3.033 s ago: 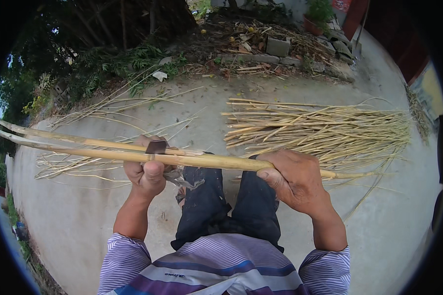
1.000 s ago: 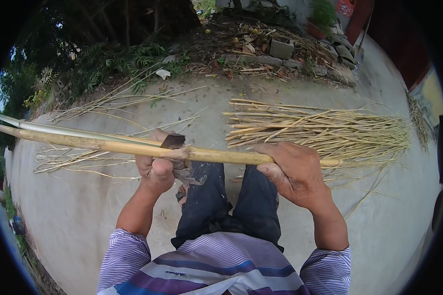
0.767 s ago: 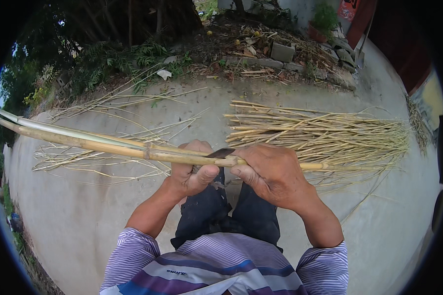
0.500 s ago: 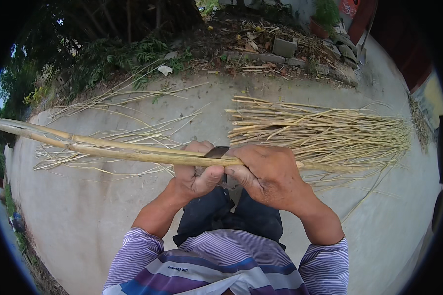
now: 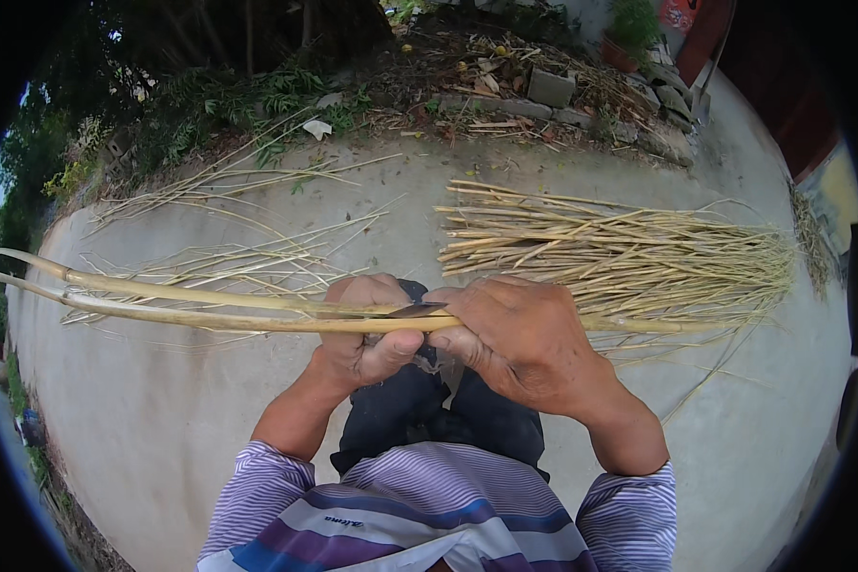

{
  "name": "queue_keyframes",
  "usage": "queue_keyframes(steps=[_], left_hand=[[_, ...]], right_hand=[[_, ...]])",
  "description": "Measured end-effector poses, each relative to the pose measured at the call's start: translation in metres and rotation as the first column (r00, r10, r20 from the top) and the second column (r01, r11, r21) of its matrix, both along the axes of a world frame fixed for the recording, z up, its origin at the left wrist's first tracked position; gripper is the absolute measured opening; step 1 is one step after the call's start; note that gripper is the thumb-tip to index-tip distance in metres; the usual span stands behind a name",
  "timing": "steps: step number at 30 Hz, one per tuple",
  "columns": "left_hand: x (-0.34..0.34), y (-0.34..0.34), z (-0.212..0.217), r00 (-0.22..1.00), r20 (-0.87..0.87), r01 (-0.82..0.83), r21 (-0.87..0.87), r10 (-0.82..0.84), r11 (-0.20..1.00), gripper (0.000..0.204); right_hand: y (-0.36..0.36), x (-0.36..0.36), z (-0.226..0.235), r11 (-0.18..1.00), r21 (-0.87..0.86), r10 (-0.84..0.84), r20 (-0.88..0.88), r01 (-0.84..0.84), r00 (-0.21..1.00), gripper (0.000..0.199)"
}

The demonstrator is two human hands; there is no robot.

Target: The person sits on a concrete surface and uses a knife to peel the outer layer off long, thin sticks. They hold each stick with both hands, scrape the surface, and then place the processed stick onto a growing pile on the ground.

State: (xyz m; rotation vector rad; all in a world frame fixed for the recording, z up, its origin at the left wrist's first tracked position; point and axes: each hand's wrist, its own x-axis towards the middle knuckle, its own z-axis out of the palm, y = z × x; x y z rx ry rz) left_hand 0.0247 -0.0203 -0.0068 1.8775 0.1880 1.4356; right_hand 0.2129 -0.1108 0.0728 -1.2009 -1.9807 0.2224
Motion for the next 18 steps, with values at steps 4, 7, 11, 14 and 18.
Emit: queue_keyframes(steps=[4,7,11,14,18], left_hand=[[-0.012,0.0,0.009,0.99,0.142,0.004,-0.097,0.01,0.995,0.034],[-0.004,-0.016,0.013,0.993,0.118,0.014,-0.075,-0.005,0.997,0.033],[0.003,-0.02,0.013,0.996,0.065,0.064,-0.09,-0.058,0.994,0.038],[0.02,-0.038,-0.001,0.996,0.08,-0.03,-0.033,0.032,0.999,0.047],[0.009,-0.026,0.002,0.994,-0.098,0.036,-0.057,-0.042,0.998,0.053]], right_hand=[[-0.003,0.017,0.007,0.998,-0.047,-0.042,0.031,0.044,0.999,0.02],[-0.003,0.012,0.008,0.997,-0.071,0.016,0.057,-0.012,0.998,0.019],[-0.012,0.002,0.007,0.999,-0.038,-0.016,0.083,0.019,0.996,0.019],[-0.013,-0.012,0.015,0.999,0.042,0.006,0.097,-0.01,0.995,0.021],[-0.012,-0.009,0.003,1.0,-0.017,-0.001,-0.012,0.0,1.0,0.023]])
